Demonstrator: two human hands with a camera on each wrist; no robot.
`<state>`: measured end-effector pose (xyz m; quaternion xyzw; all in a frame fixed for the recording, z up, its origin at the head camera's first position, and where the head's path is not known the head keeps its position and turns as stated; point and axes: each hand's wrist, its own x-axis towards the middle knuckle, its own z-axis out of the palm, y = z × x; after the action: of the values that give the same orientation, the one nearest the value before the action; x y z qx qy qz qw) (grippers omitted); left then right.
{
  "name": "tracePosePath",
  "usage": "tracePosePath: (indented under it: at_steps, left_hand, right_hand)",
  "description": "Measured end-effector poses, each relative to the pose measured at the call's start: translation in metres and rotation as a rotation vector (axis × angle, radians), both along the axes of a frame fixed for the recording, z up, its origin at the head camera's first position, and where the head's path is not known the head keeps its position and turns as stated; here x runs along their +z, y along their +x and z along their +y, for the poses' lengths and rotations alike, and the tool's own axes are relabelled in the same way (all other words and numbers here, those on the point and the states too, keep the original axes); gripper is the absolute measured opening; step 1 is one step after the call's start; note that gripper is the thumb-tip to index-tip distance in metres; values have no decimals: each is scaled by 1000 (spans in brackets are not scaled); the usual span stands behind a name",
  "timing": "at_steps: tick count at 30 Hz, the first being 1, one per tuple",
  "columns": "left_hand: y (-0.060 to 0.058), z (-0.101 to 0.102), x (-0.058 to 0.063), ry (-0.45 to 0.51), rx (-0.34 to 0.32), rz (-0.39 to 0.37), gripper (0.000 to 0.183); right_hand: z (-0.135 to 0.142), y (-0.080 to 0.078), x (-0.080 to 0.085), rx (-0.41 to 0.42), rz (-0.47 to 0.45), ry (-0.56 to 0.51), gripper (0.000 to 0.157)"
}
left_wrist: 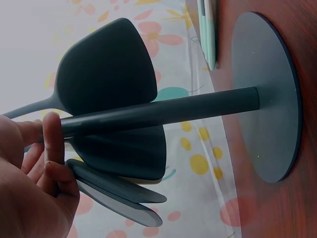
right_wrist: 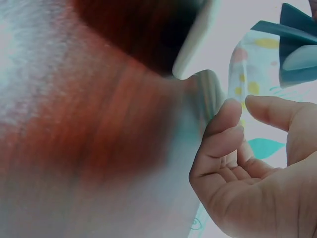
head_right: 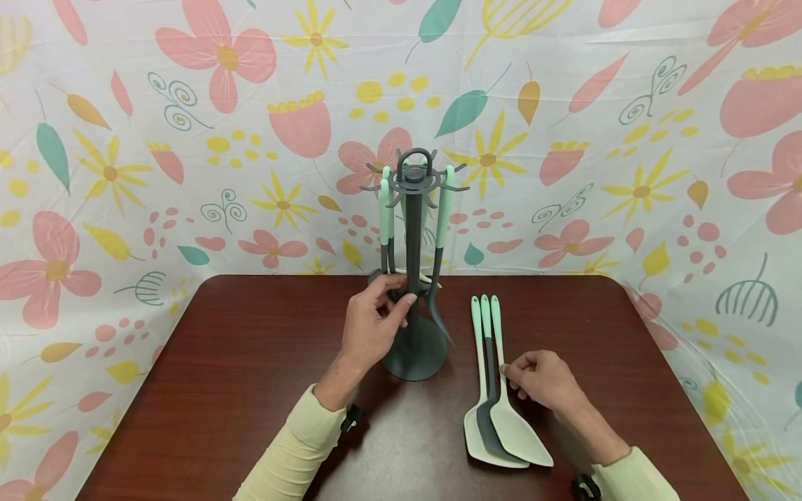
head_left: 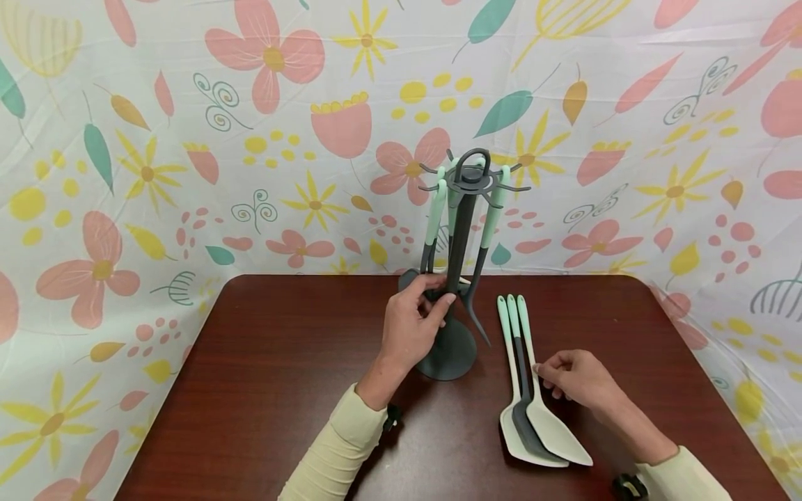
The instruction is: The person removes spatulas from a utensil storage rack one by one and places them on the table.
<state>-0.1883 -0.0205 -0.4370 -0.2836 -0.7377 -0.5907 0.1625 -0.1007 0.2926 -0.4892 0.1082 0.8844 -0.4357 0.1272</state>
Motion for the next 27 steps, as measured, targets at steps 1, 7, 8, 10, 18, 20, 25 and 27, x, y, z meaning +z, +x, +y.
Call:
tracePosePath:
  at_steps: [1, 7, 8, 10, 18, 20, 25, 27]
  left_hand:
    - [0, 0, 0, 1, 0, 0, 33]
    - [1, -1, 1, -12, 3, -6, 33]
    - [1, -1, 1, -15, 3, -6, 33]
    - [1, -1, 1, -20, 7, -4, 33]
    - [2, -1, 3, -31, 11, -11, 32]
    - [2, -1, 3, -32, 11, -12, 32]
    - [1, -1, 2, -35, 12, -9, 32]
    - [1, -1, 2, -34, 11, -8, 32]
  right_hand:
    - [0, 0, 1, 2, 8, 3, 32]
    - [-1, 0, 8, 15, 47, 25, 34]
    - [-1, 0, 11, 18, 57, 32, 34]
    - [-3, 0, 15, 24, 85, 47, 34]
    - [-15, -2, 39, 42, 244, 111, 30]
    - [-18, -2, 44, 45, 275, 117, 28]
    - [-25, -3, 54, 42, 341, 130, 24]
    - [-27, -4, 58, 40, 369, 138, 23]
